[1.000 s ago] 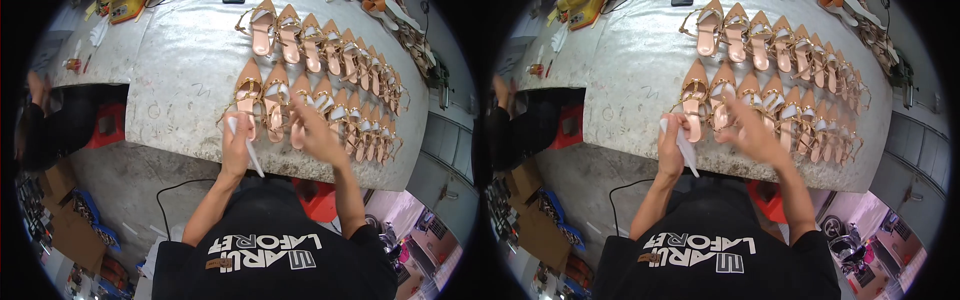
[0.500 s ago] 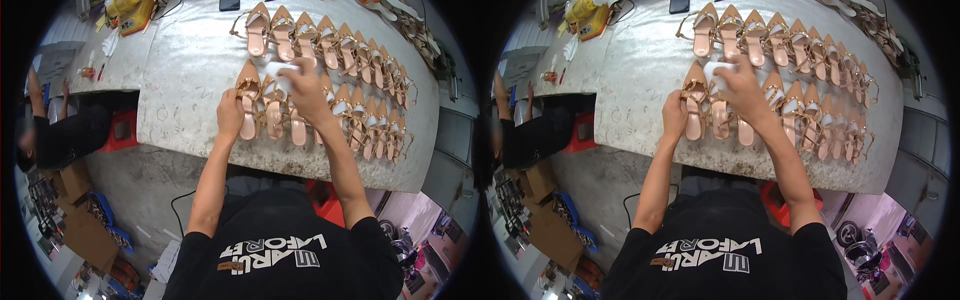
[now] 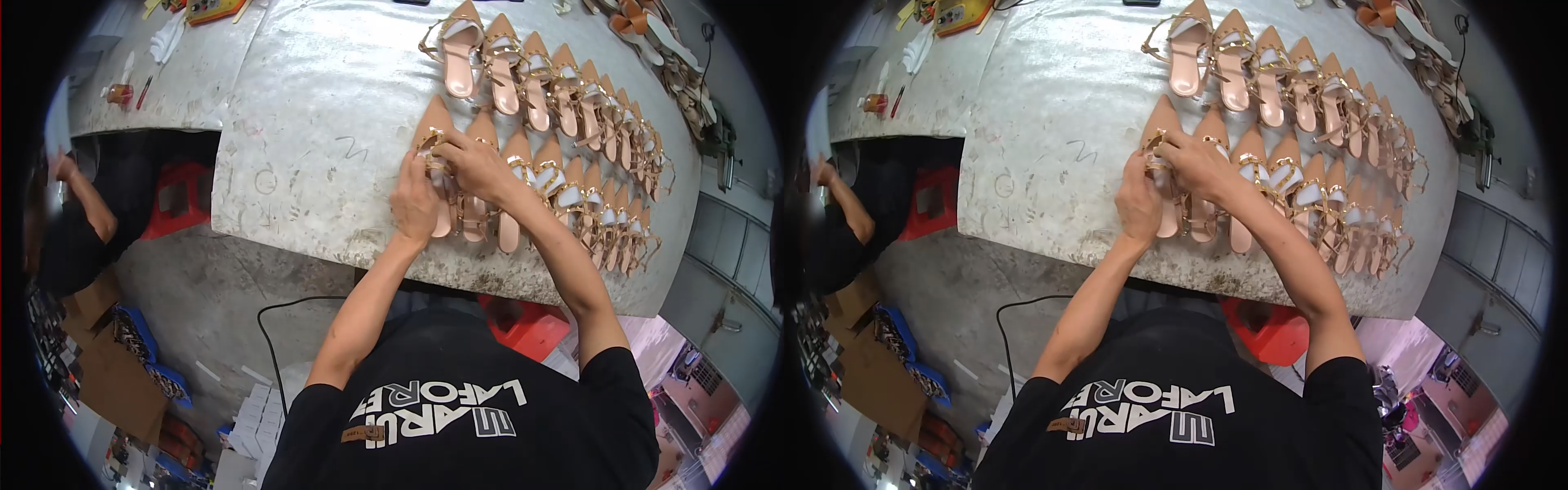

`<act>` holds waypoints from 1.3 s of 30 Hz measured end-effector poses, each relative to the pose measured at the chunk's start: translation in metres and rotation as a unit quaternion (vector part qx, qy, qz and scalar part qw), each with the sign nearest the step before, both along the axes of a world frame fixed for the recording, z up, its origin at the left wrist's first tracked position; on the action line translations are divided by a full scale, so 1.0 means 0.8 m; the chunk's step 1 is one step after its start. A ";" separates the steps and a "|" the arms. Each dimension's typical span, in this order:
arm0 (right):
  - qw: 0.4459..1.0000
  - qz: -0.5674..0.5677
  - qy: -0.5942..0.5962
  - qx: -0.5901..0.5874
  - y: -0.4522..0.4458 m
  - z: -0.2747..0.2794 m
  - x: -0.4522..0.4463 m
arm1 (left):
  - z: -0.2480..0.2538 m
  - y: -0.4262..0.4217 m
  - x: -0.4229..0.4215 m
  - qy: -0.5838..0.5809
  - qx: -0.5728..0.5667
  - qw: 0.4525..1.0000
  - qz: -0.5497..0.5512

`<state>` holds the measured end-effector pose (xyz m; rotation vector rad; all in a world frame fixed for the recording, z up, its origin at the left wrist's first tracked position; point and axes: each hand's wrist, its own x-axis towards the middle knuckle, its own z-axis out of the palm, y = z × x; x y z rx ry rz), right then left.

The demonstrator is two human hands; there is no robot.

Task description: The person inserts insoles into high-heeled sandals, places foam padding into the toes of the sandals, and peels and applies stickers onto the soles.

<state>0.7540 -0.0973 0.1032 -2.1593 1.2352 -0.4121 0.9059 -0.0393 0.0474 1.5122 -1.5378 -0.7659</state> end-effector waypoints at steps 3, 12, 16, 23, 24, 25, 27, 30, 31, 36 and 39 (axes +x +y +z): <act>0.998 -0.059 0.001 -0.025 0.005 -0.029 0.007 | 0.001 0.003 -0.001 -0.016 -0.026 0.999 -0.021; 0.942 -0.086 0.165 -0.281 -0.032 -0.038 0.030 | 0.003 0.002 -0.003 -0.068 -0.013 0.996 -0.054; 0.967 -0.103 0.174 -0.154 -0.044 -0.062 0.028 | 0.006 -0.002 -0.003 -0.091 -0.013 0.992 -0.084; 0.991 -0.104 -0.044 -0.075 0.004 0.015 -0.046 | 0.033 -0.014 0.012 -0.039 0.060 0.983 -0.171; 0.990 -0.106 -0.041 -0.079 0.020 0.023 -0.073 | 0.049 -0.009 0.012 -0.066 -0.010 0.987 -0.146; 0.986 -0.164 -0.027 -0.008 0.035 0.028 -0.099 | 0.066 -0.001 0.011 -0.094 -0.079 0.985 -0.118; 0.972 -0.227 -0.018 0.060 0.052 0.025 -0.115 | 0.086 0.018 -0.002 -0.074 -0.052 0.981 -0.172; 0.977 -0.092 0.098 -0.167 0.045 0.003 -0.102 | 0.075 0.036 -0.042 -0.222 -0.078 0.952 -0.196; 0.976 -0.105 0.160 -0.105 0.034 0.000 -0.094 | 0.072 0.035 -0.050 -0.227 -0.057 0.949 -0.211; 0.956 -0.112 0.264 -0.062 0.004 -0.013 -0.069 | 0.049 0.043 -0.050 -0.238 0.008 0.938 -0.253; 0.967 -0.071 0.237 -0.060 -0.008 0.000 -0.073 | 0.040 0.045 -0.049 -0.258 0.044 0.922 -0.287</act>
